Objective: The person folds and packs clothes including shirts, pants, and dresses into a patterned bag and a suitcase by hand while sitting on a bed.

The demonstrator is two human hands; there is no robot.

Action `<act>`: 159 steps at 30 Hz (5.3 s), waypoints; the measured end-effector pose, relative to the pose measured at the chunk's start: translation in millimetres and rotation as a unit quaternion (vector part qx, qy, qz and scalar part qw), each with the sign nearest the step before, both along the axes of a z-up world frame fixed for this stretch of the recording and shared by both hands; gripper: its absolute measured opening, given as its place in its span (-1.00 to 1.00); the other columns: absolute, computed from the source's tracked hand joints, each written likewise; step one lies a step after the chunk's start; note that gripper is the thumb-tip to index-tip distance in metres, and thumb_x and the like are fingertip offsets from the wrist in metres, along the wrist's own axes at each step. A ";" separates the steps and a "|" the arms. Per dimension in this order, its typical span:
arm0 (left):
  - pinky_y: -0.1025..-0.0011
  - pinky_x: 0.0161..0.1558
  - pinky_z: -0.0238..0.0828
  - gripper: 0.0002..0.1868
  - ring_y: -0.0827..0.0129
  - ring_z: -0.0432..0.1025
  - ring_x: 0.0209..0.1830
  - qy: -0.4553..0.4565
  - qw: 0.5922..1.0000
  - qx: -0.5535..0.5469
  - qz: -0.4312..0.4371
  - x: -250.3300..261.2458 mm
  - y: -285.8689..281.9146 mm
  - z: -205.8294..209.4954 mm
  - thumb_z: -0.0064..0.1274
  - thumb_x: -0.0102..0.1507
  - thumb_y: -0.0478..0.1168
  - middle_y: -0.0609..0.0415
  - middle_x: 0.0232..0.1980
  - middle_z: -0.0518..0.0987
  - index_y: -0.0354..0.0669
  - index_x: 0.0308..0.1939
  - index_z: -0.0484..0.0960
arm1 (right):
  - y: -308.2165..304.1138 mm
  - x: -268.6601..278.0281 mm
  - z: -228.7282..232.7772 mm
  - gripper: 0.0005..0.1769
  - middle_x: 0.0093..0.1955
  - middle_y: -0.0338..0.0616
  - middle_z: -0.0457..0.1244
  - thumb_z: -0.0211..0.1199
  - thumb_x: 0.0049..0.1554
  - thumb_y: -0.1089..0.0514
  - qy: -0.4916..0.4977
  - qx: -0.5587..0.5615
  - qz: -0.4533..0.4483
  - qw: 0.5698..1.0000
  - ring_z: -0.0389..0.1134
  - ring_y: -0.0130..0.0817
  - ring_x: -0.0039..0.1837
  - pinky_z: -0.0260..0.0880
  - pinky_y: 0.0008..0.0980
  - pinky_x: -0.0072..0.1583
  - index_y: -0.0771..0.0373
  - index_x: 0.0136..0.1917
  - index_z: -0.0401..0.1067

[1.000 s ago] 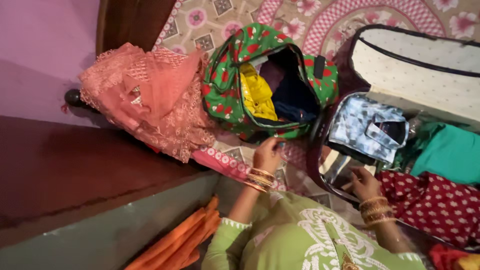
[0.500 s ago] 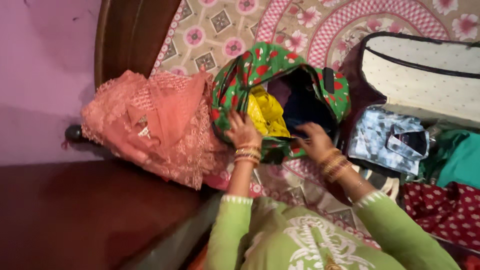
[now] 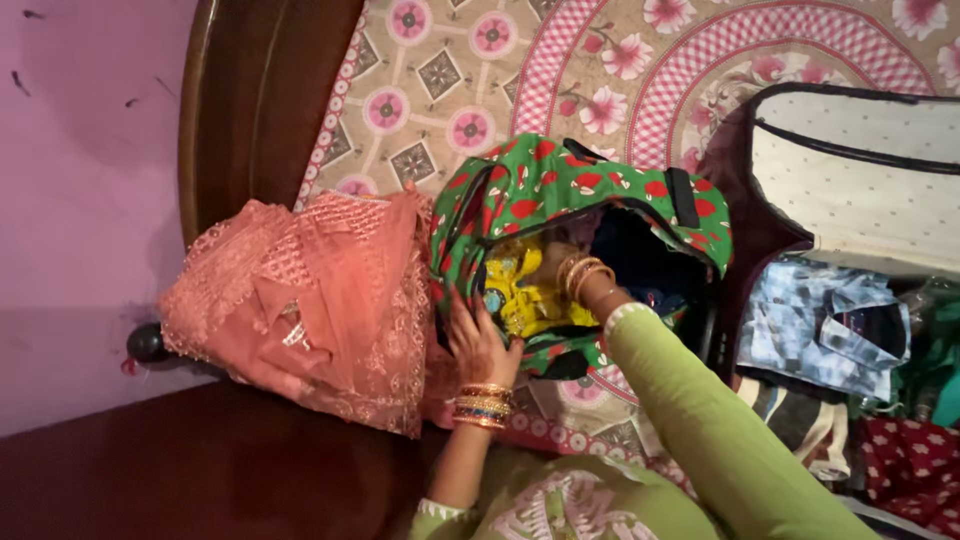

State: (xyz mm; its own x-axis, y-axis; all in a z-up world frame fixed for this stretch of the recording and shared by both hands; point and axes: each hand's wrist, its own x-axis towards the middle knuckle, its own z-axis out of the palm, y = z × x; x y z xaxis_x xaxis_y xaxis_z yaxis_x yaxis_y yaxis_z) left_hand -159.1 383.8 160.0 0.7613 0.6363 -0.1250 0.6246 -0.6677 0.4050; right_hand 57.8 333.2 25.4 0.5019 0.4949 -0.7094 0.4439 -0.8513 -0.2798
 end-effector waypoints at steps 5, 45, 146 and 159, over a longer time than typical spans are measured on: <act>-0.12 0.45 -0.04 0.10 -0.25 -0.02 0.53 -0.032 0.999 0.033 -0.021 0.2 3.4 -18.8 0.42 0.03 -0.05 -0.33 0.60 -0.12 -0.30 0.50 0.10 | -30.4 -51.5 -39.7 -0.27 0.07 0.11 0.40 0.49 -0.18 -0.25 0.032 0.307 -0.006 0.951 0.45 0.04 0.09 0.44 -0.11 0.13 0.14 0.17 0.52; 0.12 0.26 0.30 -0.44 -0.22 0.33 0.34 -0.205 0.786 -0.535 -0.231 90.6 -431.9 1.6 0.02 0.27 -0.24 -0.35 0.43 0.33 -0.14 0.39 0.45 | -664.7 -4.9 340.9 -0.38 0.37 0.04 0.32 0.16 0.24 0.28 0.044 0.755 -0.423 0.500 0.43 -0.16 0.28 0.52 -0.15 0.38 0.32 0.55 0.24; 0.12 0.03 0.45 -0.38 -0.10 0.51 -0.01 0.060 0.796 -0.245 -0.550 128.5 -503.6 -48.0 0.33 0.10 0.09 -0.27 -0.01 0.61 -0.24 0.05 0.56 | -792.4 -72.0 151.4 -0.50 0.09 0.03 0.40 0.17 0.04 0.40 -0.058 0.410 -0.656 0.631 0.45 -0.16 0.02 0.50 -0.21 -0.03 0.31 0.28 0.43; 0.17 0.16 0.44 -0.56 0.05 0.51 0.13 -0.026 0.697 -0.138 -0.703 40.8 -487.1 13.8 0.20 0.03 -0.23 -0.06 0.09 0.61 0.00 0.01 0.69 | -686.0 18.9 223.0 -0.27 0.19 -0.01 0.36 0.52 -0.16 0.33 -0.443 0.188 -0.406 0.777 0.38 -0.02 0.23 0.44 -0.13 0.24 0.14 0.29 0.45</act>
State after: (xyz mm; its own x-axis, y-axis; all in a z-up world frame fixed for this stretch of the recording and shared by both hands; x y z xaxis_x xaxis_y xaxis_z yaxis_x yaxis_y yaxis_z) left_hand -118.3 -103.3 173.8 0.6156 -0.7868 -0.0438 -0.5895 -0.4966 0.6371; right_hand 76.6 -352.8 248.4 0.9657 -0.1508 0.2116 -0.0357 -0.8836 -0.4669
